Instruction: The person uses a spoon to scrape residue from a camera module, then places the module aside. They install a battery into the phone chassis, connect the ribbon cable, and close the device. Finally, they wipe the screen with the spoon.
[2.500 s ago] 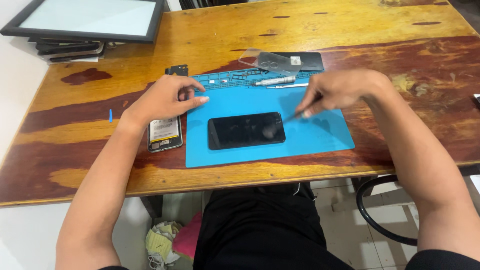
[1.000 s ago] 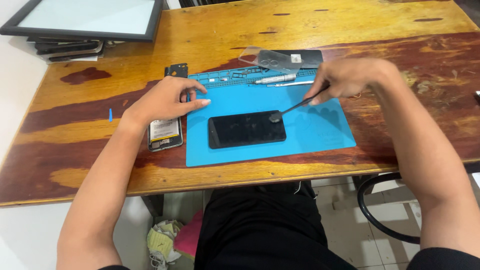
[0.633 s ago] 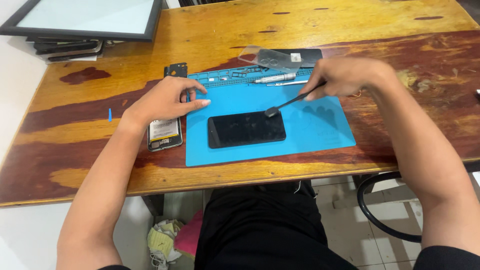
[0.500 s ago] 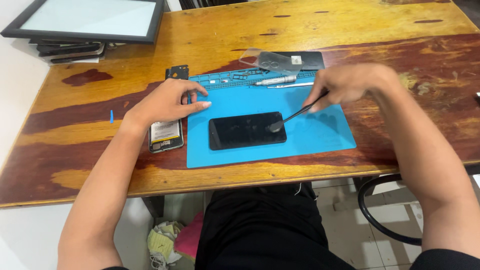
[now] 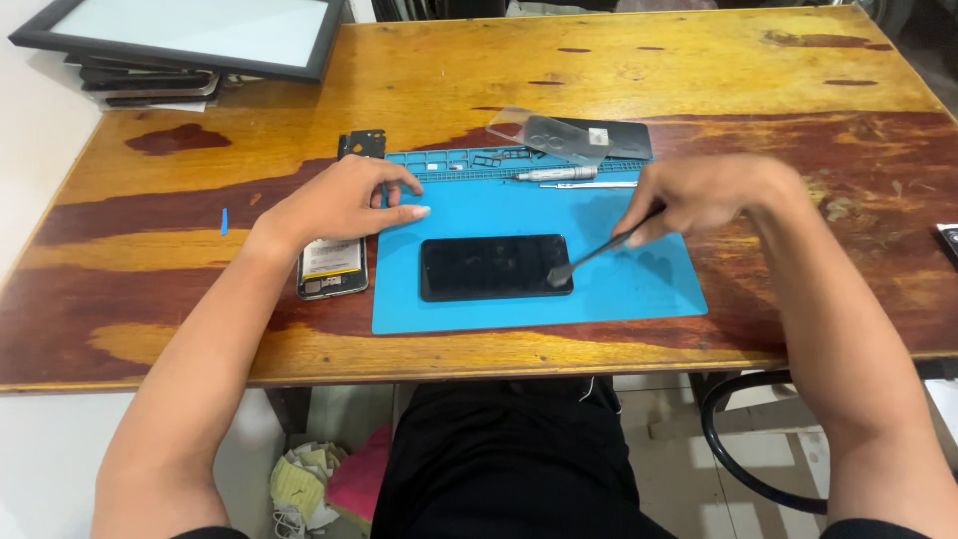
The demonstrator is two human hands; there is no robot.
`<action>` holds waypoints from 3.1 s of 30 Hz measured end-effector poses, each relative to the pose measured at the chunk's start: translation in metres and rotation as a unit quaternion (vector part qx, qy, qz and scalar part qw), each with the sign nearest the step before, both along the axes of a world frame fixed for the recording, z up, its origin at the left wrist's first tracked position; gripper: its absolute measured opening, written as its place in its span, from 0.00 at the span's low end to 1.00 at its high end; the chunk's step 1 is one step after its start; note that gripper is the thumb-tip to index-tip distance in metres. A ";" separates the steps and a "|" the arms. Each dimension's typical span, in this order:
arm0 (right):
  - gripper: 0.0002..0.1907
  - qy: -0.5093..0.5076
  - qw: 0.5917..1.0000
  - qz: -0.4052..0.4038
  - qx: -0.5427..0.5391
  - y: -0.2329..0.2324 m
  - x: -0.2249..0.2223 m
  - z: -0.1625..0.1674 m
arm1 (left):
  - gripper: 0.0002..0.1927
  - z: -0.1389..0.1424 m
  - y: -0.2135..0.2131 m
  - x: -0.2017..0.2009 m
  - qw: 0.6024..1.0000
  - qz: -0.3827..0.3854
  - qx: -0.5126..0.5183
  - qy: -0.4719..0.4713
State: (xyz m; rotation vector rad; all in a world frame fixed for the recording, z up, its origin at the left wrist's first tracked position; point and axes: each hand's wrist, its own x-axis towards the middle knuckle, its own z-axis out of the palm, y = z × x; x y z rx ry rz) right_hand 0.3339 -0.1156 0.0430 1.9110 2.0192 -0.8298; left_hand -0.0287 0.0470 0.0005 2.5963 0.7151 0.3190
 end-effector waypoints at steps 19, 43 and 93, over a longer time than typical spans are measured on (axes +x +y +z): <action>0.14 0.047 0.996 0.002 0.070 0.003 -0.008 -0.009 | 0.25 0.003 -0.002 0.003 1.000 -0.007 -0.007 -0.008; 0.17 0.051 0.991 0.009 0.122 0.007 -0.019 -0.009 | 0.25 0.003 -0.003 0.003 1.000 0.005 -0.002 0.001; 0.18 0.029 0.980 0.035 0.192 -0.005 -0.050 0.000 | 0.26 0.001 -0.003 0.004 1.000 -0.009 0.001 -0.001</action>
